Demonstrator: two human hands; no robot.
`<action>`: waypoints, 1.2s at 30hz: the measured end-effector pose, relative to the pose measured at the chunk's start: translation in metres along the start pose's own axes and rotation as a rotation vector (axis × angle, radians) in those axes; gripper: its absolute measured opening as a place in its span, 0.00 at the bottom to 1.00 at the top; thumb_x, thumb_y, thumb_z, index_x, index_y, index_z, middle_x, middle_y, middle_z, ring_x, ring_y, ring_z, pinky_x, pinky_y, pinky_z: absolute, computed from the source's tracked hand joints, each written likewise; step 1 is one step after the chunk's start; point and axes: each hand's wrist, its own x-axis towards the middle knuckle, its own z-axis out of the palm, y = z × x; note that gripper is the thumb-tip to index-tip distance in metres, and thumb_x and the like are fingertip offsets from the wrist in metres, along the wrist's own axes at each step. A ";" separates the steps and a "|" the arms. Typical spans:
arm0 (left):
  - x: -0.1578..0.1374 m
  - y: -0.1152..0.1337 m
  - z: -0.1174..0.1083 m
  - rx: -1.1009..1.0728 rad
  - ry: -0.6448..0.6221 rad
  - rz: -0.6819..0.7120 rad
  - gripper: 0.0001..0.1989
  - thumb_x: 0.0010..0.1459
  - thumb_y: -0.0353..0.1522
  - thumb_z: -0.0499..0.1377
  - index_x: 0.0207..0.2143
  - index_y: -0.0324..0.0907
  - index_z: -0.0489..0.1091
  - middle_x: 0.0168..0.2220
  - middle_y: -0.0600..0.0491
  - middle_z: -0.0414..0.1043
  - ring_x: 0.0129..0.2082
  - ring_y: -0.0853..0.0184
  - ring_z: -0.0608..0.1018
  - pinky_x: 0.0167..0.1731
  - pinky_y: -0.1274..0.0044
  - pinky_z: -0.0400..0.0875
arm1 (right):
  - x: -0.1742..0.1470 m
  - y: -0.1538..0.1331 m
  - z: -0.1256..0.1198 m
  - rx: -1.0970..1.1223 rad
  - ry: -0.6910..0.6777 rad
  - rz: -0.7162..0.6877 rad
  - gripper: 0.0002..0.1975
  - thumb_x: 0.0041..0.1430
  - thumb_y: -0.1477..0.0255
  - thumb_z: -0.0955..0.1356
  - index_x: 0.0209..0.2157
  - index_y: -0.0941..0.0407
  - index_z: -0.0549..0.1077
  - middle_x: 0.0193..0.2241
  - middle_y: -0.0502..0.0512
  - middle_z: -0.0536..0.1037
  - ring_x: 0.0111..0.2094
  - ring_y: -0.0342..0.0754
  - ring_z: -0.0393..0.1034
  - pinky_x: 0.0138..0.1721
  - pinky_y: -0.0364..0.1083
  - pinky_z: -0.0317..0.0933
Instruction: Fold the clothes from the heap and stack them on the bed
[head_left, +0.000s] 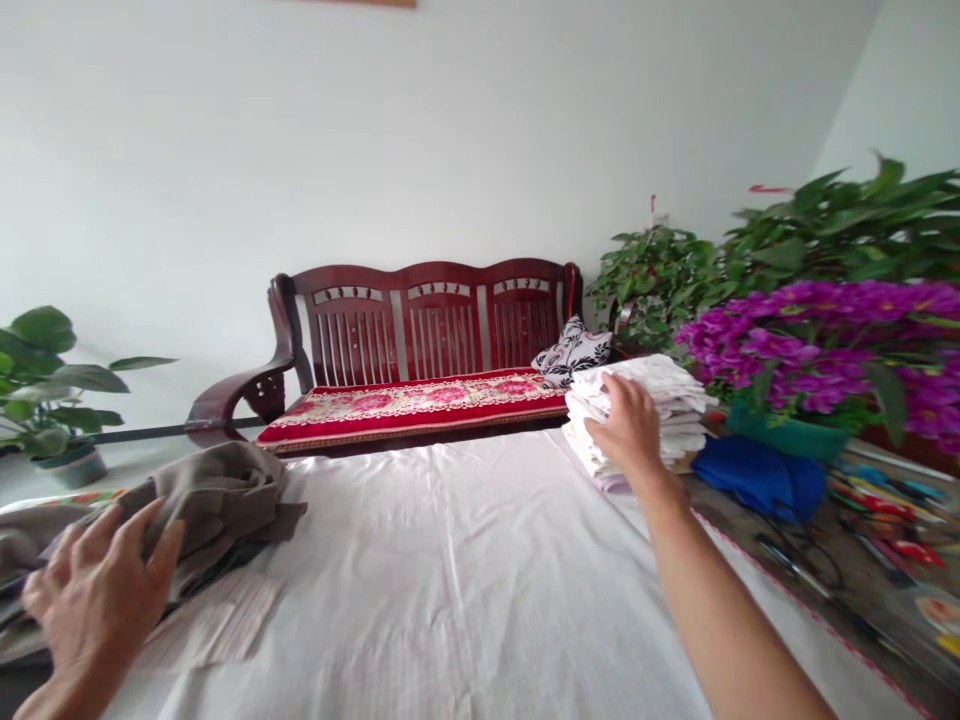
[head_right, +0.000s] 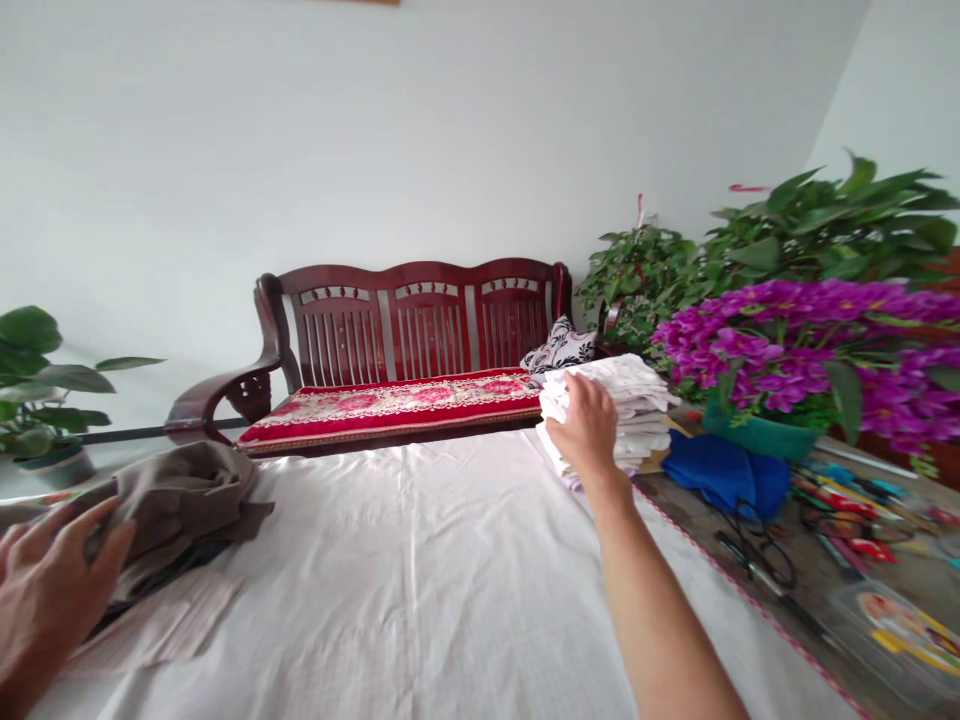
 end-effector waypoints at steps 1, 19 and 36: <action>-0.007 0.007 0.002 -0.105 0.058 0.073 0.20 0.66 0.46 0.45 0.53 0.55 0.68 0.66 0.64 0.61 0.68 0.56 0.59 0.64 0.55 0.53 | 0.009 0.011 -0.005 -0.113 -0.053 -0.015 0.37 0.48 0.73 0.68 0.62 0.58 0.63 0.63 0.65 0.64 0.65 0.64 0.53 0.64 0.61 0.49; -0.111 0.095 0.106 -0.617 -0.503 0.309 0.17 0.55 0.35 0.52 0.41 0.46 0.78 0.47 0.49 0.80 0.49 0.57 0.80 0.53 0.64 0.73 | 0.028 0.034 -0.025 -0.062 0.103 0.399 0.26 0.65 0.61 0.57 0.53 0.60 0.75 0.41 0.70 0.80 0.44 0.64 0.73 0.43 0.57 0.63; -0.110 0.096 0.100 -0.694 -0.498 0.201 0.19 0.62 0.39 0.50 0.47 0.44 0.75 0.45 0.47 0.80 0.46 0.57 0.81 0.49 0.65 0.75 | -0.121 -0.123 0.019 0.866 -0.745 0.021 0.11 0.55 0.72 0.64 0.34 0.52 0.80 0.35 0.52 0.83 0.39 0.52 0.76 0.45 0.48 0.65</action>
